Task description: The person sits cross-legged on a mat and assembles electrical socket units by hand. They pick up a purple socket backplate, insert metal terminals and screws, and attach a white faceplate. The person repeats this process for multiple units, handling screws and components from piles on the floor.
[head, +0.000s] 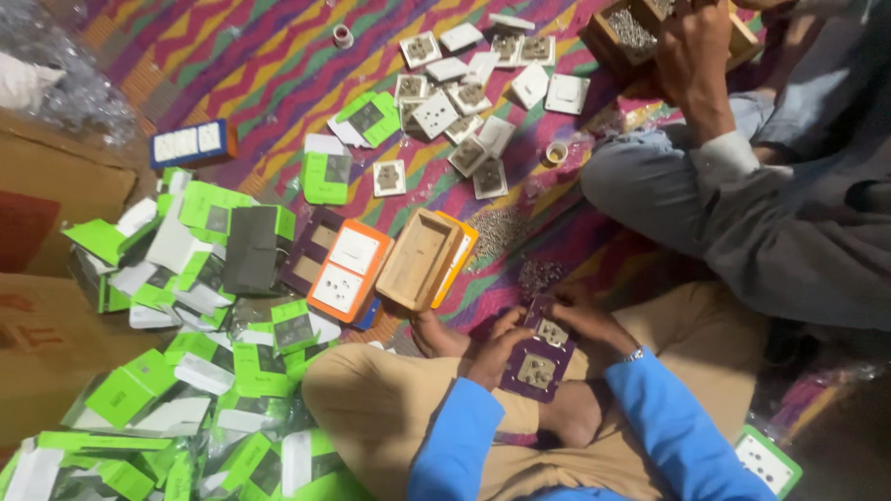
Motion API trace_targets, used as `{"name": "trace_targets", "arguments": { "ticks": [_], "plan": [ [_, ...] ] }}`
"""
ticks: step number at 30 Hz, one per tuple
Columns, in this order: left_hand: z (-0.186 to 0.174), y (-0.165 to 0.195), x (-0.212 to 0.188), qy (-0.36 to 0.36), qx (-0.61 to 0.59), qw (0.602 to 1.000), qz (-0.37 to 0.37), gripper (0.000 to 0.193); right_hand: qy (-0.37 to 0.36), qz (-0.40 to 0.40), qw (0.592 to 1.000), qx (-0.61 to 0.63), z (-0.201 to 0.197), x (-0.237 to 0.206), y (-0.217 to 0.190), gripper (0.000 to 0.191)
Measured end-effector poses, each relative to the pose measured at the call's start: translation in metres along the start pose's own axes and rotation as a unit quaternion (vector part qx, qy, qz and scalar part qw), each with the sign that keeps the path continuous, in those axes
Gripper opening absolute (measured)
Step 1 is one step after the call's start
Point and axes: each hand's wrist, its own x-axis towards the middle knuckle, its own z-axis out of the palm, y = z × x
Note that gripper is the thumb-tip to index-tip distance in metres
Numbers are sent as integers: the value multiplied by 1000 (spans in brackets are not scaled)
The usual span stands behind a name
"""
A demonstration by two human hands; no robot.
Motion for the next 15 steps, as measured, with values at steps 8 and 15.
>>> {"name": "trace_targets", "arguments": {
  "ticks": [8,15],
  "plan": [
    [-4,-3,10,31,-54,998,14,23,41,-105,990,-85,12,-4,-15,27],
    [-8,-6,15,28,-83,996,21,18,9,-45,997,-56,12,-5,-31,37]
  ]
}}
